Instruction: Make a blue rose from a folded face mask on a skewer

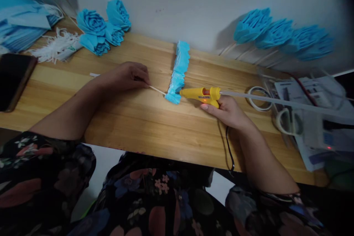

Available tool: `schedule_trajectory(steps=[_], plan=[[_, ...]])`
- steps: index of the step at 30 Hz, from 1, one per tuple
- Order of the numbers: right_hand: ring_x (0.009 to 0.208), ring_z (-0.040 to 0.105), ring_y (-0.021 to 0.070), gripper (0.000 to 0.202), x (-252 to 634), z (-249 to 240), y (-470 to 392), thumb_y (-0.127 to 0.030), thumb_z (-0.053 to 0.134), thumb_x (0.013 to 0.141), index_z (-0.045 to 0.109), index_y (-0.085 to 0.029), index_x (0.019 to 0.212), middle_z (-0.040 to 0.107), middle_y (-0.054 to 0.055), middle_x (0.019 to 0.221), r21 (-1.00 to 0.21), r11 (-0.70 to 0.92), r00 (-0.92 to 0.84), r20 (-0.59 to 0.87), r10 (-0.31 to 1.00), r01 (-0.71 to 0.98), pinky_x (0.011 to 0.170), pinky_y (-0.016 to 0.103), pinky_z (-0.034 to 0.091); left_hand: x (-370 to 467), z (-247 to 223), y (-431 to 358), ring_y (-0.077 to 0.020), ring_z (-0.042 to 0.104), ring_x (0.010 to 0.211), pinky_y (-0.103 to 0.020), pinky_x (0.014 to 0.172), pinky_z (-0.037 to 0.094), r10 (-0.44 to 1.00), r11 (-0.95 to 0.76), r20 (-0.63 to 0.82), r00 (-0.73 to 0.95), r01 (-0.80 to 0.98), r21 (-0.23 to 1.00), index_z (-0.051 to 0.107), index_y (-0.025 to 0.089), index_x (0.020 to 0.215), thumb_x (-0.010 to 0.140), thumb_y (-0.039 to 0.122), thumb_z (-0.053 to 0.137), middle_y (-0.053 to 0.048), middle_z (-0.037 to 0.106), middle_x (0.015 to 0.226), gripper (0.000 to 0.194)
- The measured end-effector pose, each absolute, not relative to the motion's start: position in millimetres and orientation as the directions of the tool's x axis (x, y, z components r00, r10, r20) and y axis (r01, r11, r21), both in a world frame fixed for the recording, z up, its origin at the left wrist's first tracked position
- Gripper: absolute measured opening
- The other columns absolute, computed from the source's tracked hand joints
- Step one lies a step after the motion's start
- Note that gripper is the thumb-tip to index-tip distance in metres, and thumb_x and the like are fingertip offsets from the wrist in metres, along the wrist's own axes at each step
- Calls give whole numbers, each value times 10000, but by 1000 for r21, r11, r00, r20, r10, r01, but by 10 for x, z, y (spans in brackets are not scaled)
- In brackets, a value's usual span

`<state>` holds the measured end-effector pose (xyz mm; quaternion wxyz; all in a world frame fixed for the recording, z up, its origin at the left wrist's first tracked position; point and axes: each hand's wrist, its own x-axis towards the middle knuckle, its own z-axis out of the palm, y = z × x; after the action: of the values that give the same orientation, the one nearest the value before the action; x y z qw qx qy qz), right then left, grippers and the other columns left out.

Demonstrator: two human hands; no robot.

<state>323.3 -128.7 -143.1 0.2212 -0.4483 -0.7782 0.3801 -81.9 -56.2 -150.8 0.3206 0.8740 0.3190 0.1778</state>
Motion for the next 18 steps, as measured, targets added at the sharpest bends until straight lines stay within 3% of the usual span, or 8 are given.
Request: schedule_trajectory(steps=[12,18], plan=[[888,730,261,442,3298,-1299,-1267,-682,752,956,790,-242,945,791,55,927,-820,291,-545,-30,838,493,847,406,616,-824,-1520,-549,-211,698,860,-341,785,519,675,-591,96,731,458,664,850,224,934,1053,649,651,-84,764,942,484],[750,661,223,587,3357,-1303,-1240,-832,757,878,738,-249,807,720,32,786,-827,220,-493,-78,867,517,702,360,559,-840,-1535,-553,-196,705,857,-329,784,516,653,-628,138,745,431,648,854,214,968,1086,570,652,-75,761,952,427]])
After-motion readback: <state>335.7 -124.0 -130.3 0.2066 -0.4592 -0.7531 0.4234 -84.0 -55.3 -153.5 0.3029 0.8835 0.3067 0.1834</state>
